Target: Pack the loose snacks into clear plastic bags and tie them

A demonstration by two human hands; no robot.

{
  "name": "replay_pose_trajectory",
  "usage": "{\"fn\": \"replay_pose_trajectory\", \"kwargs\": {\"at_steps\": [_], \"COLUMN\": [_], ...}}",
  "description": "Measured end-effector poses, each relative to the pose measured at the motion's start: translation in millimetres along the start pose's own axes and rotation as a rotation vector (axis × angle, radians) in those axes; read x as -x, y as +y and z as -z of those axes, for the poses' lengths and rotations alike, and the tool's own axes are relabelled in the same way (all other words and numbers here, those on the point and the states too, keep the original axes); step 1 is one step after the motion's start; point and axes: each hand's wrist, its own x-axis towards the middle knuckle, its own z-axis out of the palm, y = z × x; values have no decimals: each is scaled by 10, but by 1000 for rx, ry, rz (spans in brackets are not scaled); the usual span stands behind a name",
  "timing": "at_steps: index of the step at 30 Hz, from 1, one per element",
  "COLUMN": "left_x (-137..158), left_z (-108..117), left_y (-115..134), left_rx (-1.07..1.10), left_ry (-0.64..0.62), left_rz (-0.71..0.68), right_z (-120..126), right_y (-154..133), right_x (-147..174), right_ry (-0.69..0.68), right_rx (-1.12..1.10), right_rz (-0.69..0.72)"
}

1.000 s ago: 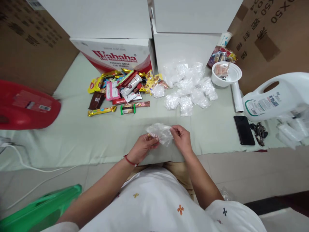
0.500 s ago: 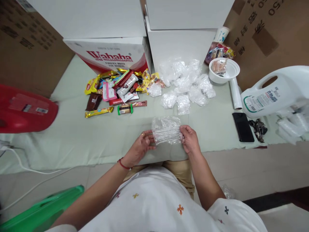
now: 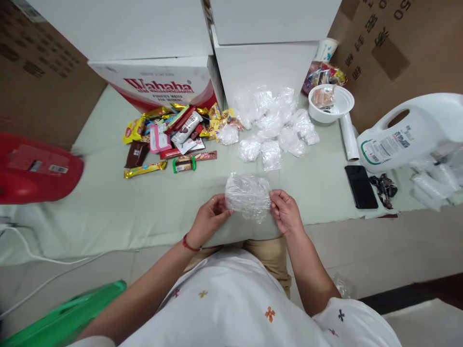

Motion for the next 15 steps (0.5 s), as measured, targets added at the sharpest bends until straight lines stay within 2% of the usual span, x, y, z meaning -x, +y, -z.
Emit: {"fn": "replay_pose_trajectory", "kwargs": {"at_steps": [2,3,4,5,7,9,11,13,15], "left_x": [108,172,234,286,337,302,208,105,34], "left_z": [-18,-46,-86,-138,-265,-390,-473,-501,-491], "left_y": [-45,-64,-77,-83,-69,-28,22,62,88], "left_rx": [-187,-259,-309,-344,-392,-424,-397,-292,-151], "left_ry": [223,283,284,234,79,-36,-80,-58,18], "left_rz": [-228,-353,-468,-560,-646,-605,-519,-429,-327], "right_z": [5,-6,-25,-52,-119,-179,-202,-173,-109], "right_y": [-1,7,20,36,73,100,106,93,80], "right_x": [14,22,31,40,59,75,84,87,92], "right_ry": [23,28,29,24,3,-22,-43,-30,16], "right_rx": [-17,-24,-28,-29,-18,2,21,34,63], "right_rz": [3,6,11,20,40,60,90,150,211]}}
